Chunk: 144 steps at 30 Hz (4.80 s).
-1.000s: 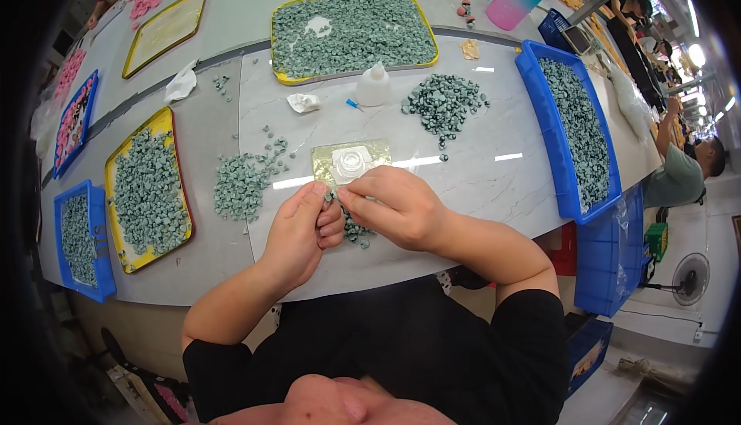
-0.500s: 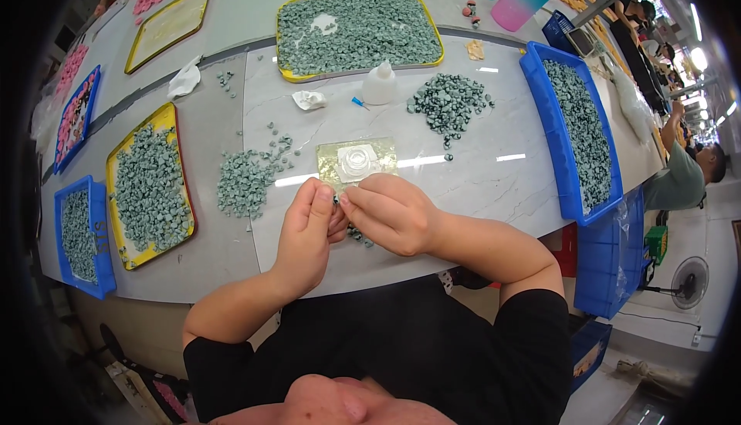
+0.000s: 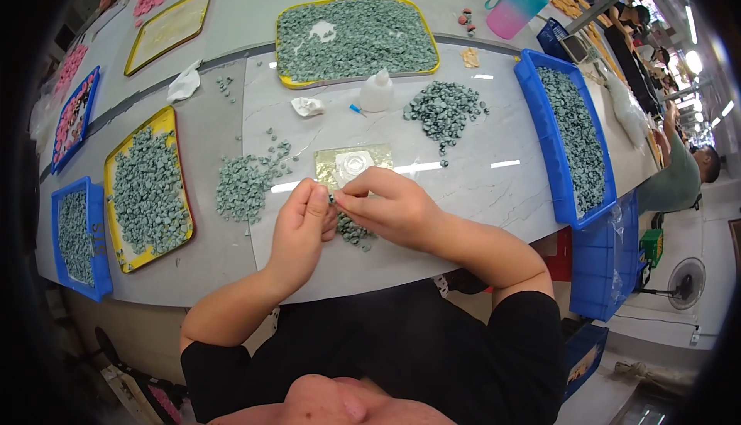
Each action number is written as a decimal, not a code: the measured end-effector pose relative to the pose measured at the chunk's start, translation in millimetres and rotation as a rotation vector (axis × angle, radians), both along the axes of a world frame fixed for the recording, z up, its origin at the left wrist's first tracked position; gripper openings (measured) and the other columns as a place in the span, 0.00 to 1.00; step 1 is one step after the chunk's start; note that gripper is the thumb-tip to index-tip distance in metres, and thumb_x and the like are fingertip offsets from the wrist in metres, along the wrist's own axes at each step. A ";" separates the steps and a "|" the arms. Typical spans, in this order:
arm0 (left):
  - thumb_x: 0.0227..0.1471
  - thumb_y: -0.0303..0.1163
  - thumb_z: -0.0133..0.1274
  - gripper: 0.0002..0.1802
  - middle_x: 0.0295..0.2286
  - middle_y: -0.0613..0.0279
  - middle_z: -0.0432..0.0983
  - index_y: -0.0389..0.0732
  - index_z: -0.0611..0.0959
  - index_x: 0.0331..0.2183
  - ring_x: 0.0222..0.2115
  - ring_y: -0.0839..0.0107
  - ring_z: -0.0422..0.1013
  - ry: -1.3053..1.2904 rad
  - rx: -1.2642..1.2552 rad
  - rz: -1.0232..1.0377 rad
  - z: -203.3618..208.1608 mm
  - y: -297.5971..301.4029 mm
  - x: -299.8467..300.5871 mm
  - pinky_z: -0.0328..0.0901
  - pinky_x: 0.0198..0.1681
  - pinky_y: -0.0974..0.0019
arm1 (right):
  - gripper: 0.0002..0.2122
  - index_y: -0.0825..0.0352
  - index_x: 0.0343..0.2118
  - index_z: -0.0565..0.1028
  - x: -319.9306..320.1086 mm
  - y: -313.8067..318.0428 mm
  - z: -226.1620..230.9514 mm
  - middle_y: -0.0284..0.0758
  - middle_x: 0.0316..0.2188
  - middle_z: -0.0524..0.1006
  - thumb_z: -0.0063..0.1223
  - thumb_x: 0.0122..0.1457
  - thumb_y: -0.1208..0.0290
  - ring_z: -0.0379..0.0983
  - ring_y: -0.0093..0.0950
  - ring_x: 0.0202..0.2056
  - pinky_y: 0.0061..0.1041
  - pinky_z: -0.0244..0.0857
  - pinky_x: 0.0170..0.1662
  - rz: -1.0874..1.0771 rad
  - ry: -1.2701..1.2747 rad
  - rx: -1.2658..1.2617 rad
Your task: Sorting and arranging small green plastic parts on a template at a factory workstation.
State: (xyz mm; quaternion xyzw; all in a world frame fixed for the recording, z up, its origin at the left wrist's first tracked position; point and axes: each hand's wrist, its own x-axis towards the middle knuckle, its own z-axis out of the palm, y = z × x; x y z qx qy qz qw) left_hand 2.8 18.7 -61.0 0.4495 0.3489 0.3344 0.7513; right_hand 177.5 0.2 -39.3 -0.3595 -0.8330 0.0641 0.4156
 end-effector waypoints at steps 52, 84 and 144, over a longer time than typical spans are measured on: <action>0.58 0.30 0.36 0.07 0.19 0.67 0.60 0.37 0.66 0.34 0.14 0.80 0.52 -0.122 -0.341 0.171 15.2 7.4 3.7 0.51 0.16 0.76 | 0.15 0.71 0.33 0.74 21.8 7.8 12.4 0.35 0.28 0.72 0.56 0.38 0.80 0.70 0.32 0.28 0.27 0.66 0.30 -0.146 -0.386 0.064; 0.58 0.34 0.43 0.09 0.19 0.69 0.64 0.37 0.71 0.31 0.18 0.83 0.57 -0.117 -0.226 0.072 5.2 4.1 -2.7 0.52 0.19 0.79 | 0.07 0.74 0.30 0.73 9.9 3.0 12.1 0.35 0.24 0.73 0.54 0.53 0.75 0.67 0.21 0.24 0.19 0.63 0.28 -0.134 0.891 -1.200; 0.54 0.23 0.45 0.17 0.33 0.54 0.72 0.32 0.68 0.47 0.32 0.67 0.73 -0.205 -0.185 0.077 18.7 -1.0 7.2 0.69 0.36 0.70 | 0.05 0.71 0.28 0.73 89.3 1.2 15.4 0.41 0.29 0.71 0.51 0.46 0.79 0.69 0.39 0.33 0.31 0.63 0.37 -0.714 -0.557 -0.657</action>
